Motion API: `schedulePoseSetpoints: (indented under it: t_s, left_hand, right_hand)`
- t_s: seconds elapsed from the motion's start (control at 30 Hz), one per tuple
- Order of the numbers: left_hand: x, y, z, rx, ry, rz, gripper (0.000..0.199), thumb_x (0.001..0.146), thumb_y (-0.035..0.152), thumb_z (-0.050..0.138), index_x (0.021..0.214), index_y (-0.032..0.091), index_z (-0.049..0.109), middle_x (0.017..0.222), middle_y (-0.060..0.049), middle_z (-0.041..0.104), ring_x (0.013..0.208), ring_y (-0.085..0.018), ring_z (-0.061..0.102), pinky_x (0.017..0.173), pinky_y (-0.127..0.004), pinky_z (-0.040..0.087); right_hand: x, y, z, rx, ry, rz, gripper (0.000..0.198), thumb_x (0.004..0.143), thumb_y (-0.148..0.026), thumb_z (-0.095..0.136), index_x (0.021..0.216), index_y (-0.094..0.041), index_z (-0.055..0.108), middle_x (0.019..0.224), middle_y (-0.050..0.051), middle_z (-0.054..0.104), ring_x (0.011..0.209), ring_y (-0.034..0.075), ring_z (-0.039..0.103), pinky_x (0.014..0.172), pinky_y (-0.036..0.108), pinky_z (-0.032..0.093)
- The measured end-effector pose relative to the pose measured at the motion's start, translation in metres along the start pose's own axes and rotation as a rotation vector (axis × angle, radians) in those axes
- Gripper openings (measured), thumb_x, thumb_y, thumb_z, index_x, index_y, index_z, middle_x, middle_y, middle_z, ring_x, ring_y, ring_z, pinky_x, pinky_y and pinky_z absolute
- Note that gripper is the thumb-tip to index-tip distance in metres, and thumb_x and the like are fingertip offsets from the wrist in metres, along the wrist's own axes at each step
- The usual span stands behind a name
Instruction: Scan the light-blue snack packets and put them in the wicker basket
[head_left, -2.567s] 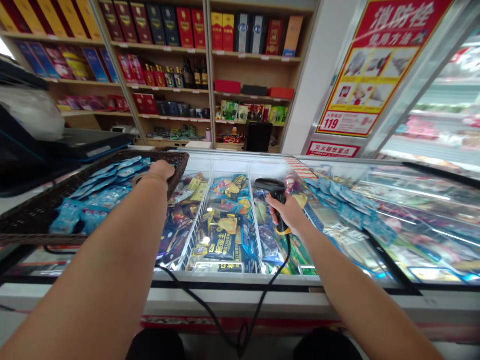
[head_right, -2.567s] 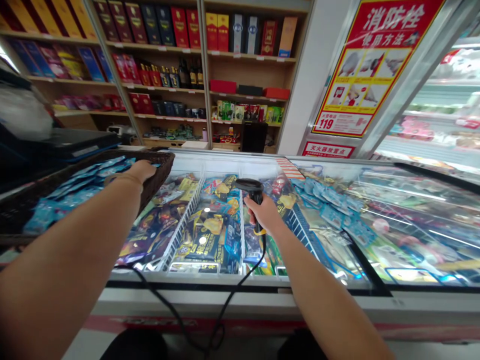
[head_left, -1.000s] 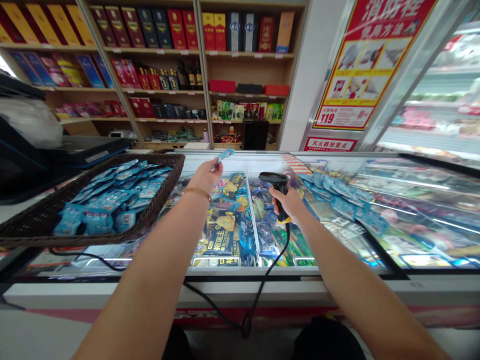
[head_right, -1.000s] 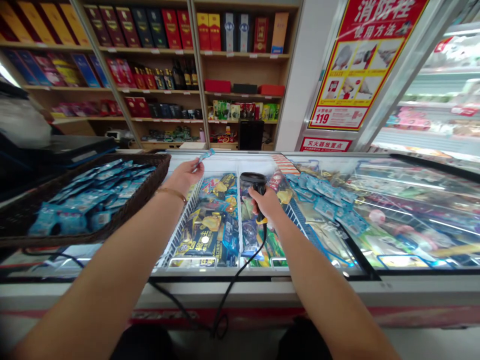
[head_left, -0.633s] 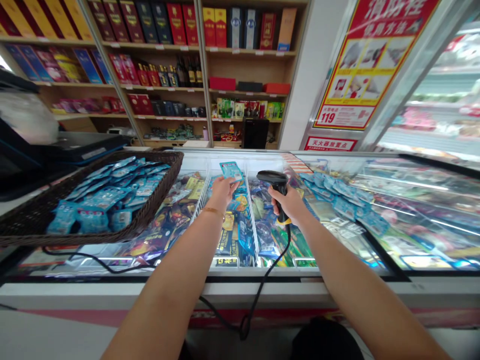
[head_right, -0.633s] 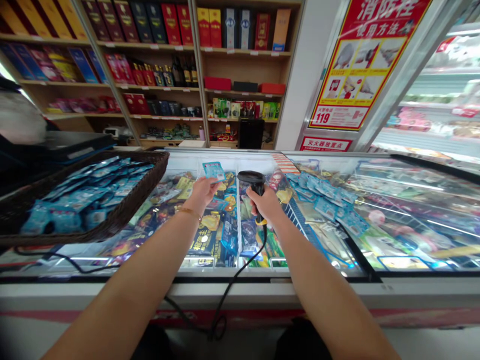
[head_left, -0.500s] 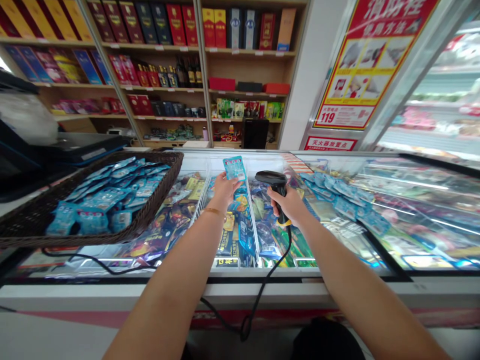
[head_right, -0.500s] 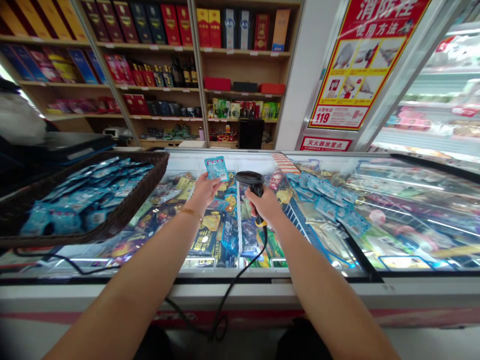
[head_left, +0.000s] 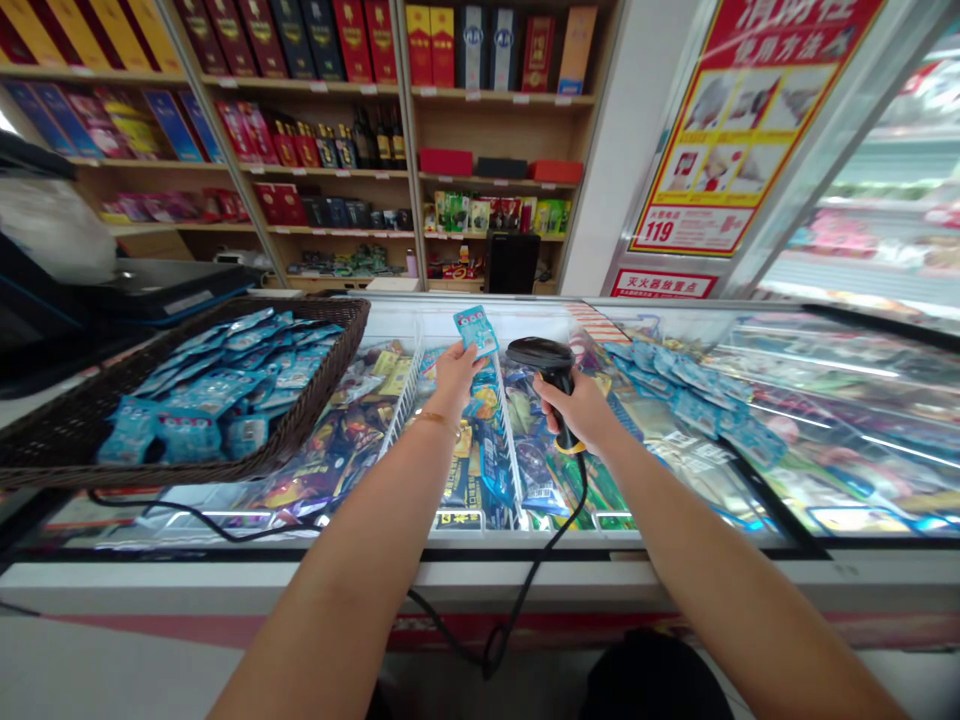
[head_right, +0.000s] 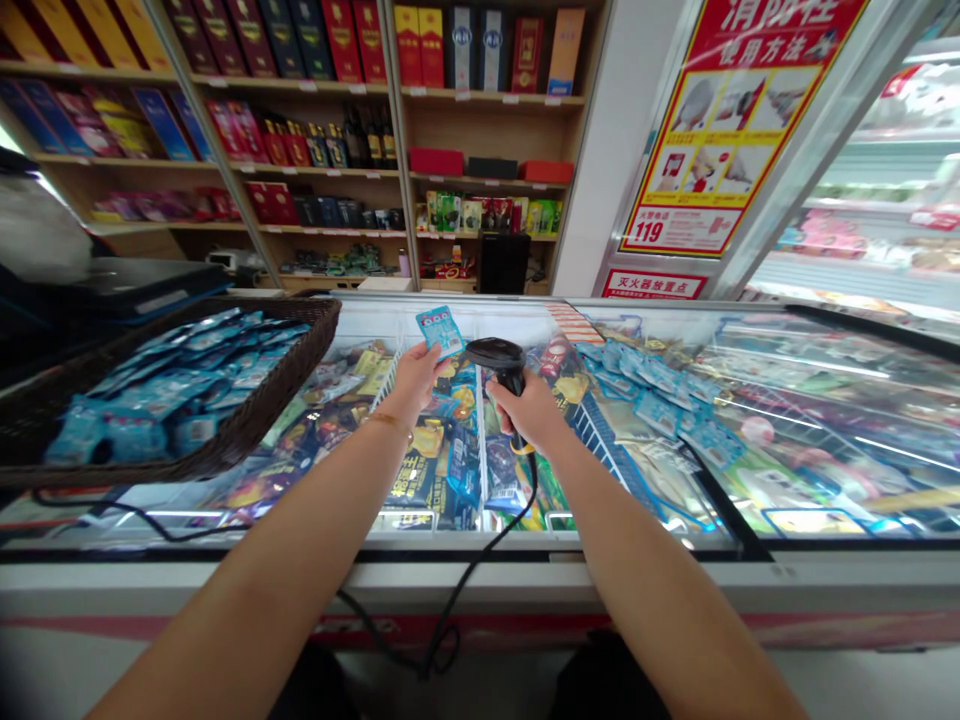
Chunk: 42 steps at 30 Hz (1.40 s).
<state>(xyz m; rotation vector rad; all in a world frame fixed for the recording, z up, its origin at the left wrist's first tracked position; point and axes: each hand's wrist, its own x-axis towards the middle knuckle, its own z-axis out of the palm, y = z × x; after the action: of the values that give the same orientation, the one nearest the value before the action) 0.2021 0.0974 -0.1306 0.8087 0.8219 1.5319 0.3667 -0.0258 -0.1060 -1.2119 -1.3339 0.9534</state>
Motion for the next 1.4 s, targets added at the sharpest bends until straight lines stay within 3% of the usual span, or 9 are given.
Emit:
schedulePoseSetpoints:
  t_s: [0.17,0.7,1.03,1.17,1.3,1.4]
  left_hand:
    - [0.001,-0.004,-0.001,-0.001,-0.086,0.001,0.013,0.073,0.023,0.077,0.080,0.016,0.069,0.088,-0.005,0.074,0.109,-0.022,0.067,0.107,-0.043,0.047]
    - [0.001,-0.003,-0.002,0.039,-0.080,-0.023,0.005,0.079,0.017,0.069,0.084,0.017,0.068,0.090,-0.003,0.073,0.102,-0.019,0.068,0.105,-0.043,0.048]
    - [0.004,-0.005,-0.004,0.078,-0.111,-0.003,0.013,0.076,0.025,0.074,0.085,0.017,0.068,0.092,-0.005,0.074,0.108,-0.022,0.067,0.105,-0.043,0.048]
    - [-0.001,-0.007,-0.004,0.077,-0.091,-0.005,0.016,0.072,0.026,0.077,0.081,0.017,0.068,0.088,-0.004,0.072,0.102,-0.021,0.067,0.101,-0.042,0.050]
    - [-0.003,-0.011,0.010,0.144,-0.069,-0.037,0.019,0.068,0.026,0.080,0.072,0.017,0.064,0.078,-0.003,0.069,0.093,-0.020,0.067,0.095,-0.040,0.052]
    - [0.000,-0.017,0.039,0.202,-0.075,-0.058,0.018,0.067,0.025,0.080,0.074,0.018,0.065,0.079,-0.003,0.070,0.089,-0.020,0.067,0.093,-0.041,0.053]
  right_hand:
    - [-0.002,-0.002,0.001,-0.040,0.000,-0.002,0.031,0.079,-0.043,0.073,0.086,-0.020,0.053,0.053,-0.006,0.056,0.033,0.010,0.051,0.034,0.022,0.041]
    - [-0.002,-0.001,-0.001,-0.091,-0.002,0.004,0.026,0.083,-0.040,0.068,0.082,-0.020,0.051,0.055,-0.005,0.056,0.034,0.011,0.052,0.036,0.023,0.043]
    - [-0.001,0.002,-0.002,-0.113,-0.022,0.001,0.029,0.085,-0.041,0.067,0.075,-0.021,0.048,0.052,-0.005,0.054,0.033,0.010,0.052,0.036,0.022,0.041]
    - [0.003,0.003,-0.003,-0.038,-0.010,0.027,0.028,0.081,-0.041,0.070,0.080,-0.020,0.051,0.053,-0.005,0.055,0.033,0.011,0.052,0.034,0.022,0.041]
    - [0.015,-0.006,-0.020,0.049,0.050,0.105,0.028,0.081,-0.037,0.071,0.075,-0.021,0.049,0.048,-0.006,0.054,0.031,0.011,0.049,0.032,0.022,0.038]
    - [0.025,-0.019,-0.053,0.075,0.111,0.141,0.026,0.084,-0.029,0.069,0.071,-0.021,0.047,0.046,-0.005,0.053,0.031,0.011,0.048,0.031,0.022,0.038]
